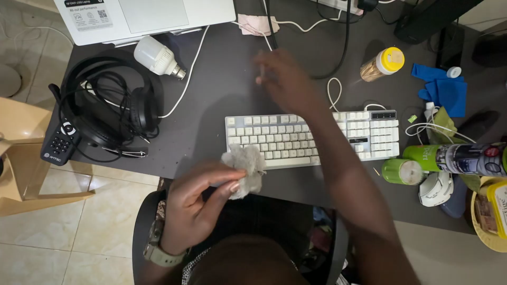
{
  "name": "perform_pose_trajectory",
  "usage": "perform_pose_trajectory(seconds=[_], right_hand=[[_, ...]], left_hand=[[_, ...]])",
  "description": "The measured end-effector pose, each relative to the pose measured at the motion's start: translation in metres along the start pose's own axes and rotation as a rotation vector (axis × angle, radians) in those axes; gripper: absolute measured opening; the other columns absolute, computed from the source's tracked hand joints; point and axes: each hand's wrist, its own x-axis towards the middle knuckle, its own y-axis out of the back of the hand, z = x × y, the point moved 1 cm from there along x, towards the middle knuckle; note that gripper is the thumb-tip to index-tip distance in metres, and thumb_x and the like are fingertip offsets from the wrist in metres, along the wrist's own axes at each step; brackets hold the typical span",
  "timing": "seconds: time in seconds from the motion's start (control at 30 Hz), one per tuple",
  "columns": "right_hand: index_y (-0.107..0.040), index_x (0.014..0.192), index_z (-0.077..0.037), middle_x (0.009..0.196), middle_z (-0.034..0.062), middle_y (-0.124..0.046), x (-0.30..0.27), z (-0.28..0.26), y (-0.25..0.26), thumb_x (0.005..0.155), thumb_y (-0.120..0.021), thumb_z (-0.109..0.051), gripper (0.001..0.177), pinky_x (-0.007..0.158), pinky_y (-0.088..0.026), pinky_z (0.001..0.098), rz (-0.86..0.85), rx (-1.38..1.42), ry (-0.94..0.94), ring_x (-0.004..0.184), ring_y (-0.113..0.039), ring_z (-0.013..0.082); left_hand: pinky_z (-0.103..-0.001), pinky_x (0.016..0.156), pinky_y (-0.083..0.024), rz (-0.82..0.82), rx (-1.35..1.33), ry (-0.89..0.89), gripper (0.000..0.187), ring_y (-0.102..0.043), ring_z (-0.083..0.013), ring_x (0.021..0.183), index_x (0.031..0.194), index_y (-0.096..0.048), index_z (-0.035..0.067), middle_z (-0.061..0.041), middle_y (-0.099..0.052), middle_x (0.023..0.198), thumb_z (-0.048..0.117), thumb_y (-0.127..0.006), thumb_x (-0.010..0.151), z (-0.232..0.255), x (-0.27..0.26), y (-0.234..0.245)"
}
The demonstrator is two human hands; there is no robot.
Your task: Clean a mechanical keyboard using a cloth, a toothpick, and cleaning spray.
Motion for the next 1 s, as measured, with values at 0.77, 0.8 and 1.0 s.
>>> perform_pose_trajectory(seconds=[0.77,0.8,1.0], right_hand=[[-0.07,0.116,-0.002,0.121,0.0122,-0.069,-0.14,-0.134,-0.028,0.103,-0.069,-0.009,0.015,0.108,-0.057,0.0401,0.239,0.429,0.016,0.123,-0.068,0.0287],[-0.068,0.114,-0.003,0.12,0.0105,-0.069,-0.139,-0.139,-0.024,0.104,-0.068,-0.011,0.012,0.111,-0.055,0.0401,0.203,0.349,0.042,0.124,-0.068,0.0283],[-0.066,0.118,-0.003,0.105,0.009,-0.069,-0.161,-0.13,-0.026,0.104,-0.068,-0.012,0.016,0.081,-0.054,0.0278,-0.096,0.577,-0.195,0.091,-0.07,0.0188]], left_hand=[[-0.03,0.074,-0.057,0.105,0.525,-0.21,0.019,-0.074,-0.0205,0.087,0.099,-0.07,0.002,-0.009,-0.074,0.095,0.007,-0.084,0.087,0.003,0.002,-0.009],[-0.03,0.075,-0.057,0.11,0.575,-0.193,0.024,-0.072,-0.0193,0.087,0.1,-0.07,0.004,-0.006,-0.073,0.095,0.011,-0.087,0.084,0.007,0.001,-0.008],[-0.026,0.067,-0.06,-0.161,0.257,0.101,0.045,-0.073,-0.0124,0.085,0.121,-0.076,0.007,-0.006,-0.069,0.103,0.002,-0.083,0.077,-0.003,-0.016,0.005]])
